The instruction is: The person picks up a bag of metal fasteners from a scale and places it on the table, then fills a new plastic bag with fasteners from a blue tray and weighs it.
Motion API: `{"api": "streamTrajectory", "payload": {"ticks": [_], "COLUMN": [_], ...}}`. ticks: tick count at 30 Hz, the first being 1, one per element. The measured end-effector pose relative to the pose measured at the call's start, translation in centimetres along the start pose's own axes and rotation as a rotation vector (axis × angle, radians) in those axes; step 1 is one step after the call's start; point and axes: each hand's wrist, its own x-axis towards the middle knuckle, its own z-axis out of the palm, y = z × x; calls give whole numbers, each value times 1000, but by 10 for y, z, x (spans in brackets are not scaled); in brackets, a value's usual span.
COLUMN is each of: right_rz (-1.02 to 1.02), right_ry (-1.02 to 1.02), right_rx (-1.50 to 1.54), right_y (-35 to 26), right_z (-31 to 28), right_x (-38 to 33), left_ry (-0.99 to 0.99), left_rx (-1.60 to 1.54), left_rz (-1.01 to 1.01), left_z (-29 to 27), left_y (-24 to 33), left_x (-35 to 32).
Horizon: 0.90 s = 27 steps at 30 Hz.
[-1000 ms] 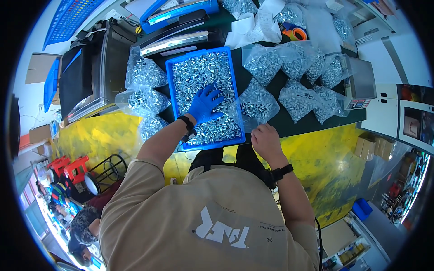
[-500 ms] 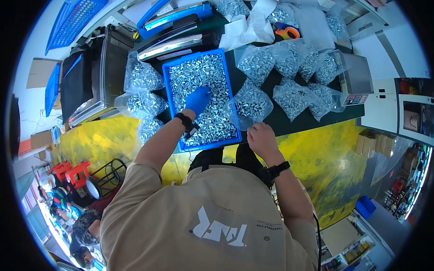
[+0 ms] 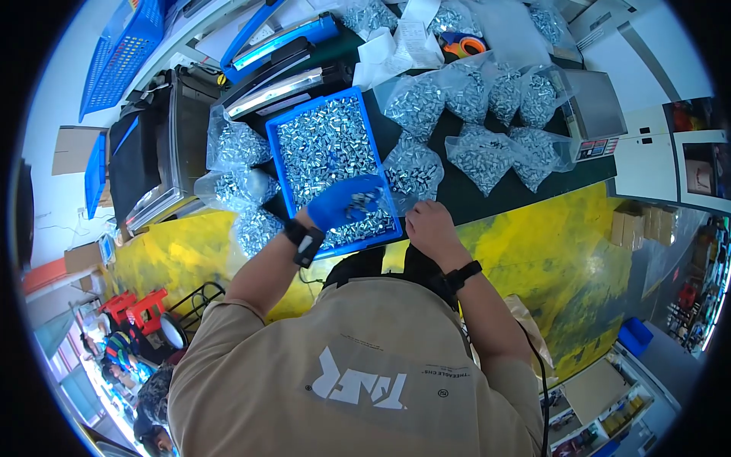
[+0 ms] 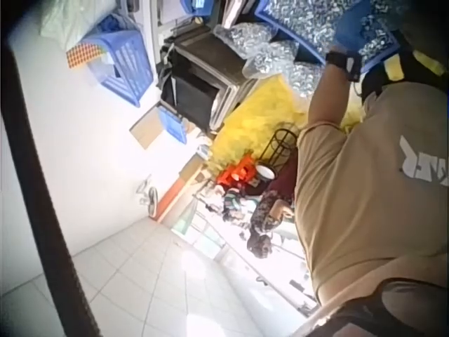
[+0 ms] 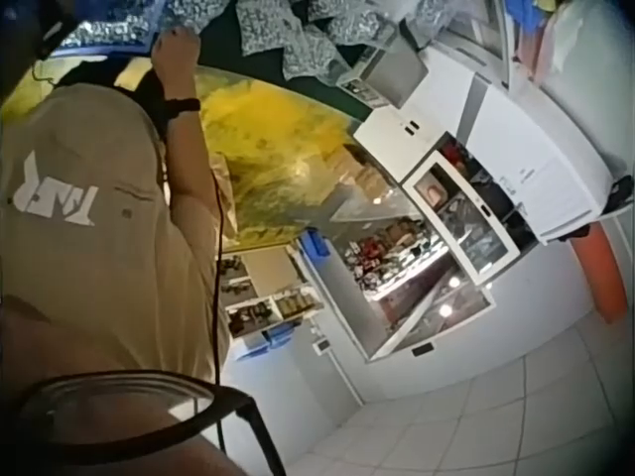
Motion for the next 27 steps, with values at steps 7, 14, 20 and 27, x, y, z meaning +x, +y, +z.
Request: {"api": "streamTrajectory", "payload": {"ticks": [7, 14, 20, 27], "right_rz": [-8, 32, 17, 38], "right_ry": [-1, -13, 2, -33], "right_rx": [-18, 40, 45, 39], "right_y": [-4, 0, -3, -8], "right_z": [-5, -7, -6, -11], "right_x": [3, 3, 8, 14], "left_ry": [-5, 360, 801, 757], "left_rx": [937, 641, 1433, 1805], "left_rz": [445, 265, 568, 771], "left_z": [32, 31, -103, -124], "left_y": [-22, 24, 46, 62], "left_x": [76, 34, 73, 123]}}
